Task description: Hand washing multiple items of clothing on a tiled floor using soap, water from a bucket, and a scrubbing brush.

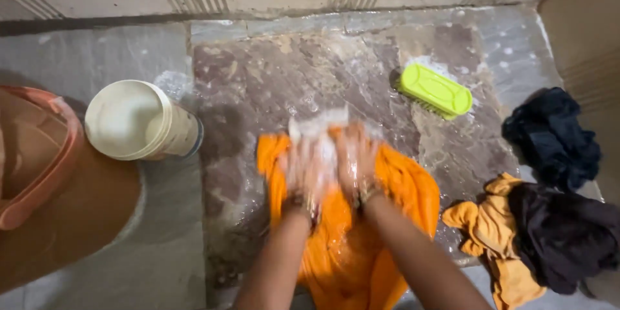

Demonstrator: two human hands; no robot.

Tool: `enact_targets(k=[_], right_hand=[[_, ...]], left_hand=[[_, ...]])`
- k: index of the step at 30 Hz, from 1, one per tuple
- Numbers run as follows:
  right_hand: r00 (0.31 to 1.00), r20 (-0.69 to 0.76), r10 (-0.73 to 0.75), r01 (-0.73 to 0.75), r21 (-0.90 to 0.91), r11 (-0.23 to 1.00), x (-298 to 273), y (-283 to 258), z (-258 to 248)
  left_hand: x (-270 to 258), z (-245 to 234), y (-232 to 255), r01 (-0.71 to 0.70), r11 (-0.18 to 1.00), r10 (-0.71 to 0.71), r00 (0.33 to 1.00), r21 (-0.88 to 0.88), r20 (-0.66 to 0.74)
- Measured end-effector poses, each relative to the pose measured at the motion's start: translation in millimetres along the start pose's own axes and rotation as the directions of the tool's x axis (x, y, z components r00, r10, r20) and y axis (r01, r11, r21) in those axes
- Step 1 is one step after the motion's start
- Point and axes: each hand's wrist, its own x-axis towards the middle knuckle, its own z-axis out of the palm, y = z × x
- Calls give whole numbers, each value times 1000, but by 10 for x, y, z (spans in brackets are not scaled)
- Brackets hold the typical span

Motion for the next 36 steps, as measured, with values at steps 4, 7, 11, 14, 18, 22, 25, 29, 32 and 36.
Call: enact_targets(k=[4,7,11,14,18,22,25,29,32,36], right_hand=[[947,262,186,-163,-108,981,963,-53,-498],[985,112,133,-136,21,991,568,-9,-471],[967,-239,88,8,372,928,-674,-175,-530],[994,-66,82,-63,252,966,-913,-313,-532],[968,234,92,-94,-1,996,197,207,12],[902,383,197,-137,-179,974,947,-175,-778],[933,302,197,-199,-27,980,241,-240,-751],[985,-171,-22,63,240,969,-1013,-347,-780],[1000,13,-25,23,157,987,-1126,-100,-508],[949,316,-13,25,-33,999,43,479,-64]], left_hand=[[1093,-463,143,139,964,-205,931,226,302],[767,-734,266,192,965,-242,912,178,331],[-456,-1013,440,62,987,-39,989,-151,145],[-987,-576,269,21,991,16,963,-134,269],[223,-379,193,-89,986,-8,819,142,573],[1042,-564,314,-5,930,-182,863,368,471],[399,-656,252,67,975,-146,911,209,385],[-913,-672,270,-34,986,56,990,-162,133],[-1080,-353,146,-175,970,189,980,-170,70],[-71,250,-169,-306,932,298,952,193,69]])
